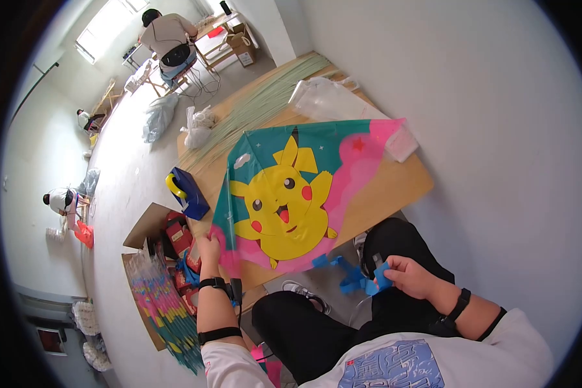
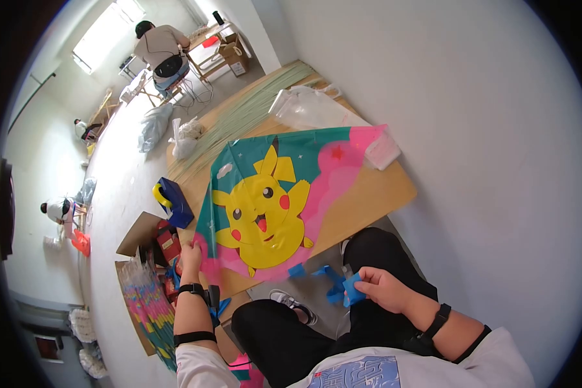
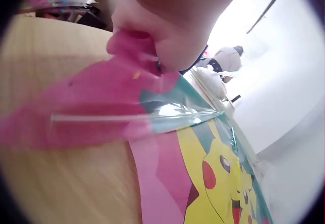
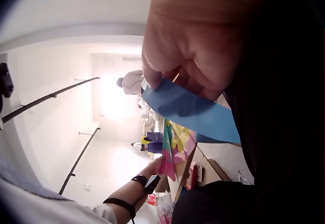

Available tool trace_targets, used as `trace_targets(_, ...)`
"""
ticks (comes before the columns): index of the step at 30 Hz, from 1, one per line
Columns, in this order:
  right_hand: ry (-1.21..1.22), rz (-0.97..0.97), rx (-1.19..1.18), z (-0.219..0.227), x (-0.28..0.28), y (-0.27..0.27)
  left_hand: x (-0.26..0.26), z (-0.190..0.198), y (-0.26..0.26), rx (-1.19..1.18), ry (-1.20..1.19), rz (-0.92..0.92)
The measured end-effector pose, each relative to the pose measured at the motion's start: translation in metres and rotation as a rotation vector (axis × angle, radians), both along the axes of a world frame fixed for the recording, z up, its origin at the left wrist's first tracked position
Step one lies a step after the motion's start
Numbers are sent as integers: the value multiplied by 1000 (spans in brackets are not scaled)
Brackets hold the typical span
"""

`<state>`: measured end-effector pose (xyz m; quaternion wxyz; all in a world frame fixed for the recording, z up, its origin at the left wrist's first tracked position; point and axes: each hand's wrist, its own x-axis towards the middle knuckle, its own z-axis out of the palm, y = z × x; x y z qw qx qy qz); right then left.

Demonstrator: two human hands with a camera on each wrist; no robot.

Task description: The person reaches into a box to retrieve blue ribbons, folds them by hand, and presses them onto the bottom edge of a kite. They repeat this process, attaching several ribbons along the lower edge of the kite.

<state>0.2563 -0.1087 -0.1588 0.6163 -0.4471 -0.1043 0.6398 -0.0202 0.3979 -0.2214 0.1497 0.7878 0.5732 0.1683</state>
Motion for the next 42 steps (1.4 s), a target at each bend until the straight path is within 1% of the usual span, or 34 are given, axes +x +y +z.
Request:
trace_targets(1,-20,-12,3,8,-2,4,3,10,-9,16,44,54)
trace_targets(2,-14,-6,-2,8,-4,6,7,24,-22,12,49,59)
trace_targets(4,-21,-44,-59,4,-6,12,17,56,-54,553,150,-153)
trace_targets(5,-51,-38,-67,-2,-8,15,22,69,-74,552,154,-147)
trace_targets(6,-48,-31,-68,0,-11,21,28,79,-96,433,-14,-283)
trace_targets(7,-135,19,-86,5,-14,30,34,84,-118,309,-185,-415)
trace_targets(8,-220,70,-105,8,-20,37,36,87,-141,64,-230,-497)
trace_targets(9,-217,81,-108,2,-28,43,37,86,-163,-184,-275,-572)
trace_targets(11,-262,107,-88,-22,-45,59,45,77,-198,-150,-244,-697)
trace_targets(12,-261,117,-92,-27,-54,65,46,67,-207,-155,-245,-688)
trace_targets(14,-175,135,-117,-33,-70,78,50,47,-217,-105,-289,-746)
trace_targets(15,-166,154,-156,-34,-76,83,52,44,-221,-113,-292,-738)
trace_targets(17,-129,144,-175,-40,-87,90,59,39,-223,52,-93,-873)
trace_targets(18,-96,126,-184,-42,-91,92,61,37,-222,41,-95,-866)
trace_targets(20,-112,130,-178,-48,-98,92,63,34,-218,105,91,-934)
trace_targets(22,-122,128,-172,-53,-99,91,64,33,-215,89,101,-940)
trace_targets(24,-149,148,-213,-56,-94,94,64,36,-216,77,114,-952)
trace_targets(26,-167,149,-232,-56,-95,100,65,40,-216,25,51,-938)
trace_targets(27,-166,124,-194,-57,-96,103,64,37,-213,24,55,-944)
trace_targets(29,-161,89,-156,-61,-97,109,59,27,-207,-203,-355,-803)
trace_targets(30,-196,97,-132,-61,-99,111,55,32,-208,-209,-351,-808)
trace_targets(32,-225,104,-114,-61,-103,114,48,54,-214,-424,-360,-686)
trace_targets(33,-212,109,-97,-60,-105,116,48,58,-218,-433,-358,-685)
trace_targets(35,-192,120,-89,-59,-108,118,46,62,-227,-341,-401,-748)
trace_targets(37,-278,154,-66,-60,-109,120,45,62,-229,-349,-365,-733)
trace_targets(38,-276,159,-72,-63,-110,121,45,62,-229,-347,-330,-723)
trace_targets(40,-246,118,-4,-70,-112,124,43,62,-228,-372,-336,-698)
trace_targets(42,-258,116,-5,-75,-112,126,43,61,-226,-394,-342,-676)
